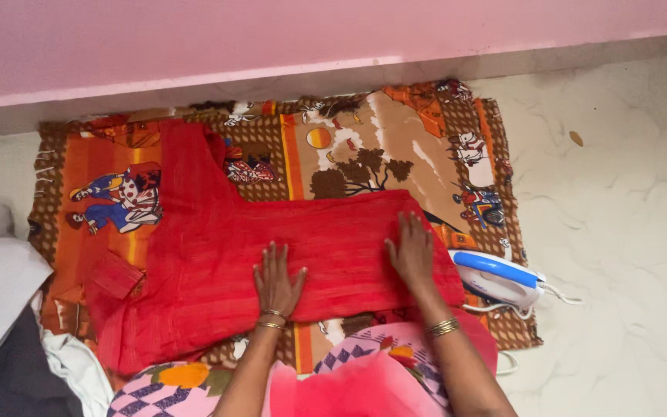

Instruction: The person buttons a red shirt, lays it flat on a patterned mat, and irons the body and sleeves using a handheld iron. The person folds the shirt after ironing.

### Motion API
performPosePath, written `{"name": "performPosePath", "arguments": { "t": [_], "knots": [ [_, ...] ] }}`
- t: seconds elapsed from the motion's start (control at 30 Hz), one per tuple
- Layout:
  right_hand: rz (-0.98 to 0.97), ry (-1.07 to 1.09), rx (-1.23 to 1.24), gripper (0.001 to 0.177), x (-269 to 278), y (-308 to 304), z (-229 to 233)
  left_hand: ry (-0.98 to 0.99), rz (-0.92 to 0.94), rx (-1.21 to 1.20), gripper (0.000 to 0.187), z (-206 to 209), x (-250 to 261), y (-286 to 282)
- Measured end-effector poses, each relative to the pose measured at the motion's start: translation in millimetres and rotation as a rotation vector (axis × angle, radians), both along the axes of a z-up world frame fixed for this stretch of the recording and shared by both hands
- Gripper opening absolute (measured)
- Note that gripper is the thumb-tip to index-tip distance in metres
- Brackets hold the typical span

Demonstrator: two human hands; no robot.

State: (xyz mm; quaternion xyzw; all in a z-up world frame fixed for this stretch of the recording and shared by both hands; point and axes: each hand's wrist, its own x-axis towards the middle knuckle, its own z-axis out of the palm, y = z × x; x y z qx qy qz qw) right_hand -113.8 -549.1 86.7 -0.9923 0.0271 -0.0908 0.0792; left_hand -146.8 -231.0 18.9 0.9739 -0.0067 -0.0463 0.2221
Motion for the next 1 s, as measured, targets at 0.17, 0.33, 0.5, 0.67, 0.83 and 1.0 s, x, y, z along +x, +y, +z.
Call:
{"name": "performPosePath", "arguments": {
  "t": [0.17, 0.33, 0.5, 0.67, 0.83, 1.0],
  "knots": [
    [-0.151, -0.045, 0.116, 0.063, -49, -107, 77, 0.118, -0.347, 0.064, 0.085, 1, -53, -43],
    [-0.231, 0.170, 0.035, 0.060, -103, -184, 65, 0.128, -0.509, 0.115, 0.085, 4, -81, -54],
    [-0.258, 0.172, -0.091, 0.051, -116, -213, 31, 0.147, -0.503, 0.181, 0.087, 6, -74, -51],
    [-0.369, 0.256, -0.154, 0.050, -111, -222, 58, 0.150, -0.539, 0.211, 0.088, 7, -70, -50],
    [-0.566, 0.194, 0.075, 0.054, -123, -219, 139, 0.077, -0.560, 0.175, 0.088, -2, -68, -51],
    [-0.525, 0.225, 0.294, 0.059, -118, -186, 212, 0.088, -0.557, 0.185, 0.089, -12, -67, -55]
  ]
}}
